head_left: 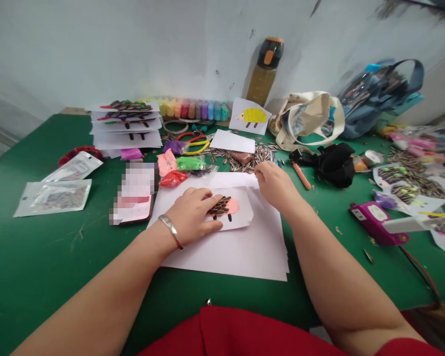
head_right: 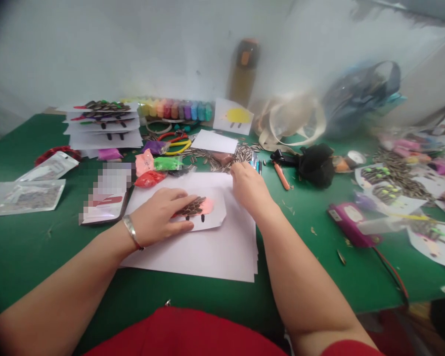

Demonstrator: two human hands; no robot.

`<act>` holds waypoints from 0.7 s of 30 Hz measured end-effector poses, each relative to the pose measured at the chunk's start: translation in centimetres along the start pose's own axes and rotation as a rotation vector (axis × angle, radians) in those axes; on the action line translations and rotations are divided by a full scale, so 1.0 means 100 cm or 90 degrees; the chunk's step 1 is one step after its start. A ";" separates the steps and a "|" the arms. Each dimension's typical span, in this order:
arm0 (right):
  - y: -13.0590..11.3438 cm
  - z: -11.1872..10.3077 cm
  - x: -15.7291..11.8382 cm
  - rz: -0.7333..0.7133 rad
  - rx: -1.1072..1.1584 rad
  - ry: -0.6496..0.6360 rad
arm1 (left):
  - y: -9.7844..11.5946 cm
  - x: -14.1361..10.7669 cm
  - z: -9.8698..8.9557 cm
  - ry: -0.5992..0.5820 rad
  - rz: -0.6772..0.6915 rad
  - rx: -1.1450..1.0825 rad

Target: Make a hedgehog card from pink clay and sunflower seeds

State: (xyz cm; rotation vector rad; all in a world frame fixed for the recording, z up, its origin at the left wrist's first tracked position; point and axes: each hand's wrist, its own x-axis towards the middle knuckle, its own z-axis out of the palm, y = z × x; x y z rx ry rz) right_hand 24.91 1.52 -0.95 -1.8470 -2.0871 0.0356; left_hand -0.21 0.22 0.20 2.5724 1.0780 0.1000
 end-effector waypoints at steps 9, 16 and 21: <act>-0.013 -0.009 -0.006 0.114 0.427 -0.078 | 0.000 0.002 -0.001 -0.006 0.005 0.010; -0.027 -0.018 -0.010 0.080 0.503 -0.209 | -0.002 0.000 0.002 0.008 0.003 -0.001; -0.031 -0.015 -0.013 0.033 0.425 -0.259 | -0.001 0.000 0.001 0.003 -0.005 -0.005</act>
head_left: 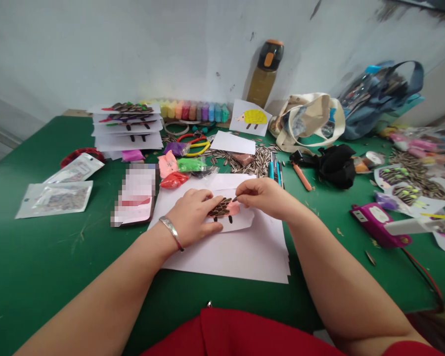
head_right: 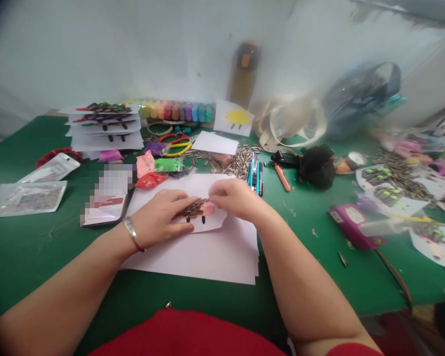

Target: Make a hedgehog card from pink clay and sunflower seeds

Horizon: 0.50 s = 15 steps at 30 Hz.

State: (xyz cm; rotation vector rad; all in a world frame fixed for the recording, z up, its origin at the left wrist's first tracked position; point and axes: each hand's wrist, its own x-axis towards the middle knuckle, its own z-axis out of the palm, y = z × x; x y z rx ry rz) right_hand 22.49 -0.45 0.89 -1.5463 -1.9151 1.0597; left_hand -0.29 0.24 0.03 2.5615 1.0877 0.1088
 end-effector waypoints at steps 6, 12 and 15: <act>-0.004 0.008 0.003 -0.031 -0.094 -0.018 | 0.000 0.000 -0.001 -0.004 -0.002 0.004; -0.007 0.011 0.005 -0.074 -0.164 -0.012 | 0.000 0.000 0.000 -0.003 0.004 0.002; -0.007 0.011 0.005 -0.074 -0.171 -0.024 | 0.000 0.000 0.000 -0.002 0.003 0.001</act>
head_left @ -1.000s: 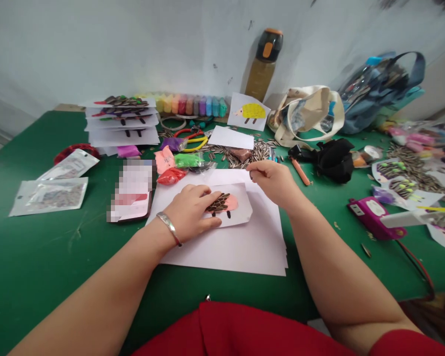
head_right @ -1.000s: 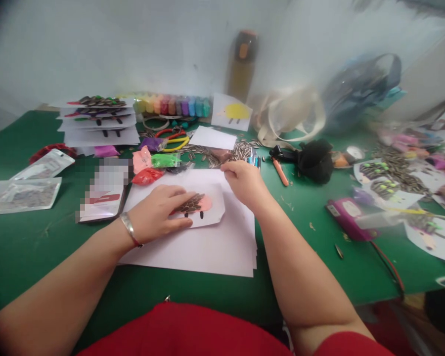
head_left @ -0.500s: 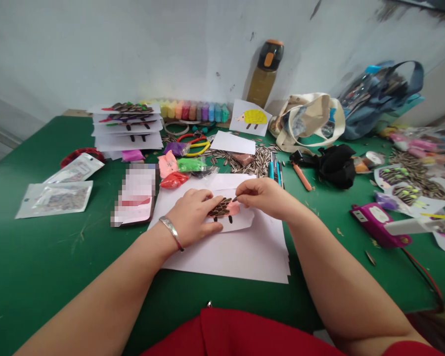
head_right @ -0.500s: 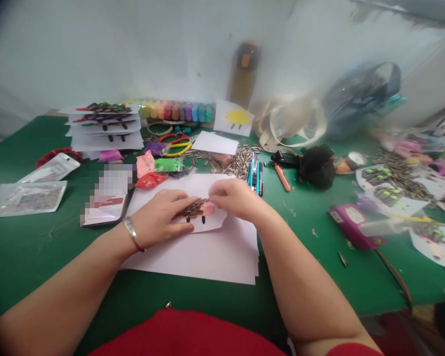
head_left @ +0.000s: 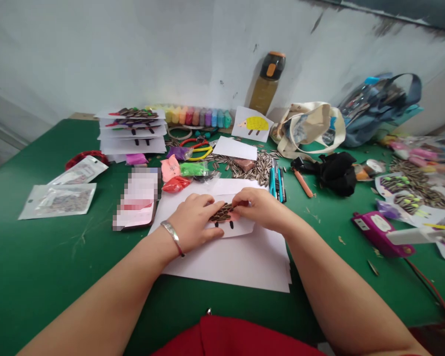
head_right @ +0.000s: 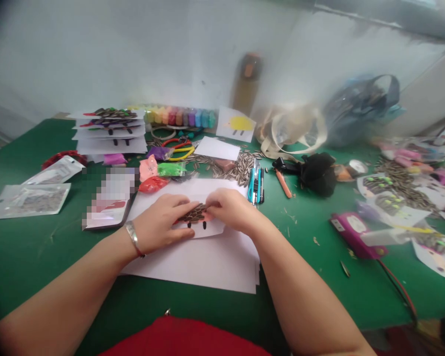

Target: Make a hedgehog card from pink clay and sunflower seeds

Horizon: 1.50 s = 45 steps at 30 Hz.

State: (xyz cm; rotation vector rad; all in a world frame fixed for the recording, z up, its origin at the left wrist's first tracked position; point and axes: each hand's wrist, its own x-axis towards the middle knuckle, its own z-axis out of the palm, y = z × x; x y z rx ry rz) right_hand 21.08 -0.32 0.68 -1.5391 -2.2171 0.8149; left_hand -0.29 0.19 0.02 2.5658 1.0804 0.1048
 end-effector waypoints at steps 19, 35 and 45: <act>-0.005 -0.002 -0.002 -0.006 -0.059 0.017 | -0.001 -0.001 -0.001 0.004 0.001 -0.013; -0.003 0.007 0.002 -0.030 -0.091 0.016 | 0.000 -0.001 -0.001 0.012 -0.002 -0.004; -0.001 0.007 0.002 -0.023 -0.078 0.000 | -0.001 -0.001 0.001 0.013 -0.001 0.013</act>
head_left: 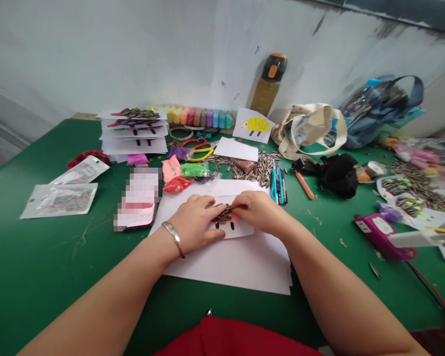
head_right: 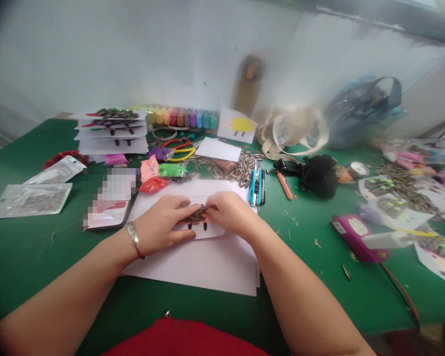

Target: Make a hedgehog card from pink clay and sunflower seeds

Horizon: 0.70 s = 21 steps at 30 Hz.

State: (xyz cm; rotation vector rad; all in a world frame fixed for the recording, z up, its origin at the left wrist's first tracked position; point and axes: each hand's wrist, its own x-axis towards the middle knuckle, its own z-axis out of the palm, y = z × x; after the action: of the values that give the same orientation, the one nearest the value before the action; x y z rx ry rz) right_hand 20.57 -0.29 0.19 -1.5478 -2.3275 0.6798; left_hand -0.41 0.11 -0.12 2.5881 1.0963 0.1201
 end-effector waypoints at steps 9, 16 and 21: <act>-0.002 0.003 0.000 -0.033 -0.022 0.012 | 0.000 -0.001 0.001 0.014 -0.001 0.002; 0.003 -0.010 -0.007 0.016 -0.033 0.019 | 0.001 0.000 -0.001 -0.001 0.002 -0.003; 0.004 -0.005 -0.006 -0.005 -0.054 -0.004 | 0.000 -0.001 0.000 0.006 0.001 -0.003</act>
State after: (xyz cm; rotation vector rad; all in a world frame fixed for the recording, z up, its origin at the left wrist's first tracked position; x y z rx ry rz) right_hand 21.34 -0.57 0.49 -1.5742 -2.3943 0.5919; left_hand -0.42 0.05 -0.06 2.5865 1.0965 0.1362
